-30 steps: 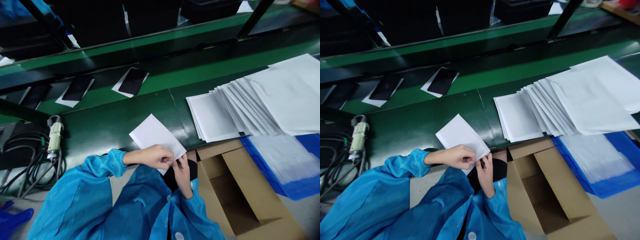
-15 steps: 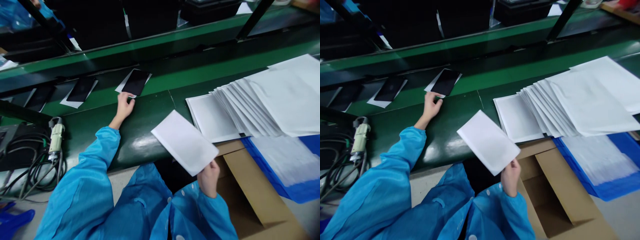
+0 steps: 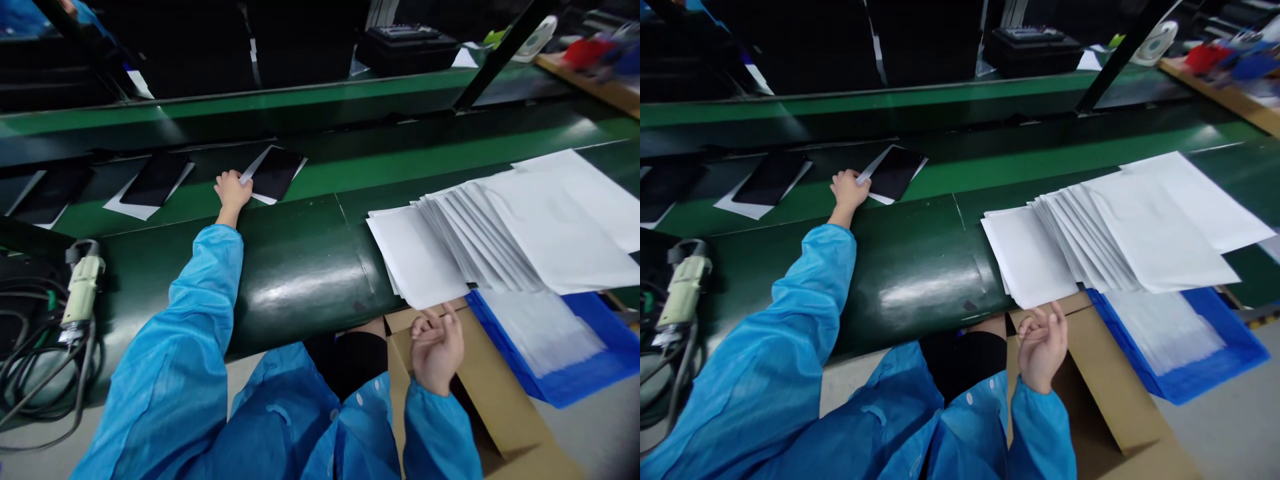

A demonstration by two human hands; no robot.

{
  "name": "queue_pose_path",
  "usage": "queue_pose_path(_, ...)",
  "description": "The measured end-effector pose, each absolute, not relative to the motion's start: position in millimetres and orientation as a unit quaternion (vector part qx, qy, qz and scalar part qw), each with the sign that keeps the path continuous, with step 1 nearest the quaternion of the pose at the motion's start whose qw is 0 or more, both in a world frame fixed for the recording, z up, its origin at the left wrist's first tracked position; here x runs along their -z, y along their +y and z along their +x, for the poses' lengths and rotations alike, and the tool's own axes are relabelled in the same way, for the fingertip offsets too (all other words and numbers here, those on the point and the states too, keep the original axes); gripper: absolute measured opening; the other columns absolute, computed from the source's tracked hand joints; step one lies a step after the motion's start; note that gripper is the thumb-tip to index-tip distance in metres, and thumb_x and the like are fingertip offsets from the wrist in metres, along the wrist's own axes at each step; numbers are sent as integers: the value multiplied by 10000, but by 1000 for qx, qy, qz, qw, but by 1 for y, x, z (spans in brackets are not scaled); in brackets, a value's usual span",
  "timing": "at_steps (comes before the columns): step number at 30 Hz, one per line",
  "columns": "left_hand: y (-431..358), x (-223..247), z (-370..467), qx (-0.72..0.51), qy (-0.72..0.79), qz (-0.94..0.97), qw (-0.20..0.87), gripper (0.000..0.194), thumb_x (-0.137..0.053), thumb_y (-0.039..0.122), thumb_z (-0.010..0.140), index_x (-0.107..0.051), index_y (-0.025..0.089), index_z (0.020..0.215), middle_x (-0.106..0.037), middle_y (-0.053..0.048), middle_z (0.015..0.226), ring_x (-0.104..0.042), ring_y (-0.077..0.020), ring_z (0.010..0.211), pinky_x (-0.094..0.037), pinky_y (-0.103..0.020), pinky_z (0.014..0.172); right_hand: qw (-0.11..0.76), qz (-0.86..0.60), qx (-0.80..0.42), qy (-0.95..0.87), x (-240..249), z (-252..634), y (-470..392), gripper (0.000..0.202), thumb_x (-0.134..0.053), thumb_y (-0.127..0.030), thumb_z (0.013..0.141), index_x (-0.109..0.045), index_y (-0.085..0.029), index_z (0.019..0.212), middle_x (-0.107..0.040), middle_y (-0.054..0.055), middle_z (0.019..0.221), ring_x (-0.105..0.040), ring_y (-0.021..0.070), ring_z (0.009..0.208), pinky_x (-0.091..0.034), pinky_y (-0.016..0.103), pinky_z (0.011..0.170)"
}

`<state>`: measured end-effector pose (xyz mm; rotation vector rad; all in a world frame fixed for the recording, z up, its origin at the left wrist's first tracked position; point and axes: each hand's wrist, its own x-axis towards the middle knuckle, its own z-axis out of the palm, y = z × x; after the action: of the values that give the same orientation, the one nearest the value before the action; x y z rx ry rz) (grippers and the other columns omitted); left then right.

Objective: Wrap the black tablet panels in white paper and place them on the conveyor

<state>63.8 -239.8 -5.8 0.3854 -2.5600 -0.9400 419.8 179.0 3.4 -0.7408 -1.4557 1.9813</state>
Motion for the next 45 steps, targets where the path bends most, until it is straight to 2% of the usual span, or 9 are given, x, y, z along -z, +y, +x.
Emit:
queue_pose_path(4, -240, 7, 57, 346, -918, 115, 154, 133, -652, 315, 861, -587, 205, 894, -670, -235, 1084, -516, -471, 1282, -342, -674, 1114, 266, -277, -721, -577, 14, 444, 125, 241, -744, -353, 919, -591, -250, 1073, -701, -41, 755, -550, 108, 460, -430, 245, 441)
queue_pose_path(9, -234, 7, 59, 371, -908, 96, 172, 134, -645, 287, 891, -532, 218, 873, -659, -193, 1019, -581, -430, 1228, -408, -564, 1086, 104, -185, -747, -630, 26, 456, 75, 229, -730, -430, 957, -642, -219, 950, -686, -27, 711, -591, 113, 461, -482, 240, 445)
queue_pose_path(14, -217, -10, 73, 452, -863, 83, 211, 219, -684, 224, 911, -471, 250, 867, -575, -48, 814, -643, -286, 956, -444, -390, 904, 40, -151, -763, -627, 22, 449, 69, 314, -737, -513, 946, -648, -212, 938, -700, -15, 713, -595, 110, 425, -481, 229, 417)
queue_pose_path(21, -154, -27, 129, 625, -744, 55, 229, 123, -470, 252, 1064, -397, 240, 966, -379, 98, 717, -404, -46, 553, -351, -229, 611, -15, -124, -796, -593, 14, 442, 76, 356, -707, -548, 965, -661, -210, 1066, -755, 37, 872, -639, 121, 476, -509, 245, 443)
queue_pose_path(28, -83, -9, 254, 648, -752, -75, 96, 372, -629, 569, 967, -472, 237, 906, -432, 66, 690, -434, -109, 591, -375, -250, 571, 19, -106, -811, -575, 4, 439, 88, 530, -704, -561, 960, -534, -307, 1393, -725, 86, 1224, -691, 149, 611, -563, 296, 479)
queue_pose_path(35, -84, -14, 317, 630, -760, -149, -52, 452, -619, 650, 941, -490, 226, 855, -449, 56, 685, -404, -112, 586, -358, -246, 576, -49, -121, -803, -581, 2, 448, 88, 406, -768, -584, 907, -629, -217, 1011, -691, -11, 620, -644, 169, 502, -573, 301, 534)
queue_pose_path(38, -89, -14, 313, 640, -749, -144, -96, 503, -663, 695, 891, -502, 222, 832, -462, 54, 658, -406, -110, 567, -355, -240, 564, -39, -137, -803, -578, -1, 450, 86, 404, -754, -601, 904, -645, -223, 996, -700, 0, 634, -645, 186, 506, -582, 325, 523)
queue_pose_path(42, -111, -18, 286, 662, -745, -69, -49, 518, -758, 688, 789, -546, 217, 831, -535, 32, 697, -454, -119, 584, -380, -238, 568, 11, -152, -787, -598, -1, 451, 96, 390, -737, -571, 908, -692, -241, 1110, -764, 35, 785, -656, 196, 540, -598, 346, 529)
queue_pose_path(45, -151, -32, 254, 601, -793, -61, -74, 482, -771, 665, 751, -635, 216, 862, -626, -11, 756, -533, -163, 626, -436, -273, 587, 39, -179, -770, -611, 3, 456, 115, 368, -726, -531, 906, -712, -249, 1143, -767, 28, 840, -626, 174, 498, -600, 354, 534)
